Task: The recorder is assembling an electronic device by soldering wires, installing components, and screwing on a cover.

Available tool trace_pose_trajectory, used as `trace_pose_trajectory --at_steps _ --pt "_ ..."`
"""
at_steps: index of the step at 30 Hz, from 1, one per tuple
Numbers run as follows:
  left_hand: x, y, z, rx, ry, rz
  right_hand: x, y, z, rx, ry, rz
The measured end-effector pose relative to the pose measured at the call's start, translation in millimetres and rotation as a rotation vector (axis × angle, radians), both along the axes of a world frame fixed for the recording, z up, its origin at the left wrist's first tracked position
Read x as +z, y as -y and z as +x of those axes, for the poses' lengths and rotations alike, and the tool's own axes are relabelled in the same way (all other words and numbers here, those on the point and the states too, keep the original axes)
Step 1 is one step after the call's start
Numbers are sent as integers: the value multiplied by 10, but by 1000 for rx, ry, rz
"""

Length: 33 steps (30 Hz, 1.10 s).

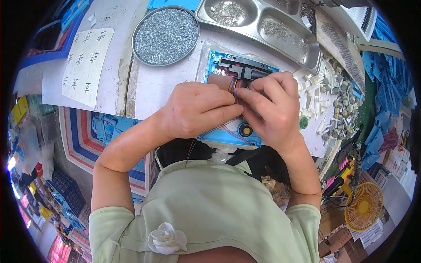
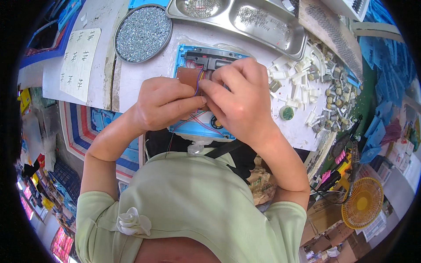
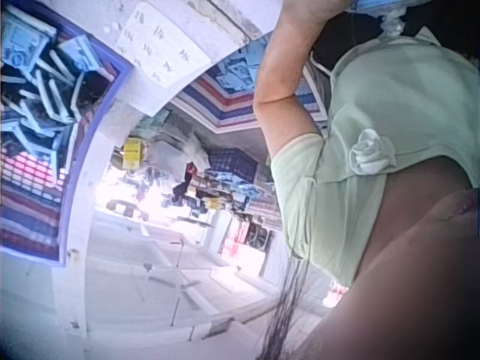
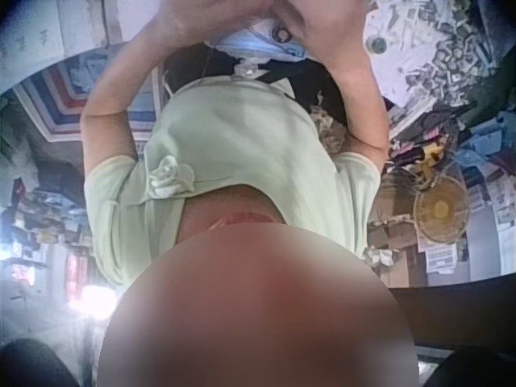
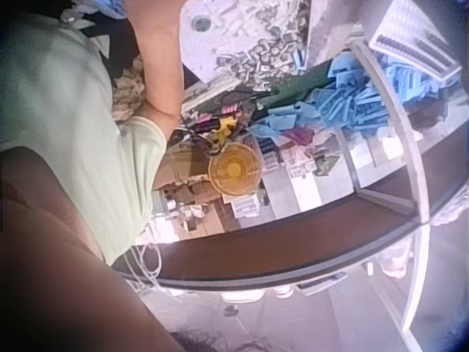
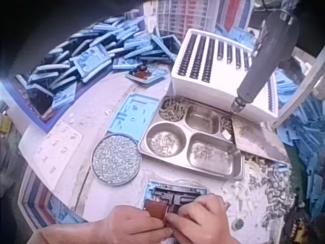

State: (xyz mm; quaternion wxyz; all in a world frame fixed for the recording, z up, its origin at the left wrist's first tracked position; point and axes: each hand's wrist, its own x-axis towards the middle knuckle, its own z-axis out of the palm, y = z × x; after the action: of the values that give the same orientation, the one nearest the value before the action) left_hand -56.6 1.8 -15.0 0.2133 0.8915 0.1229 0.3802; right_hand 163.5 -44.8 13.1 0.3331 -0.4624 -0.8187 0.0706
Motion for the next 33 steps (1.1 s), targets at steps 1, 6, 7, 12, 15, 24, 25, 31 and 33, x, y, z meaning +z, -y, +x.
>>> trace_pose_trajectory --at_steps 1,6,7,12,15,24,25,31,33 --pt "0 0 7 16 15 -5 4 -7 -3 10 0 14" --pt "87 -59 -99 127 -6 2 5 -12 67 -64 -22 36" --pt "93 -74 -143 161 -20 2 -4 -9 101 -96 -32 37" --pt "173 -110 -217 379 -108 2 -3 -110 117 -108 -164 -34" --pt "205 -136 -221 411 -271 -68 17 -138 88 -98 -199 -75" --pt "479 -254 -217 266 -681 -54 16 -117 123 -103 -247 -145" --pt "509 -223 -199 266 -728 -43 8 -106 125 -100 -244 -142" --pt "627 -233 45 172 -493 -141 21 97 60 -43 -17 -73" --pt "593 -245 161 99 -344 -319 18 125 1 -65 -1 -65"
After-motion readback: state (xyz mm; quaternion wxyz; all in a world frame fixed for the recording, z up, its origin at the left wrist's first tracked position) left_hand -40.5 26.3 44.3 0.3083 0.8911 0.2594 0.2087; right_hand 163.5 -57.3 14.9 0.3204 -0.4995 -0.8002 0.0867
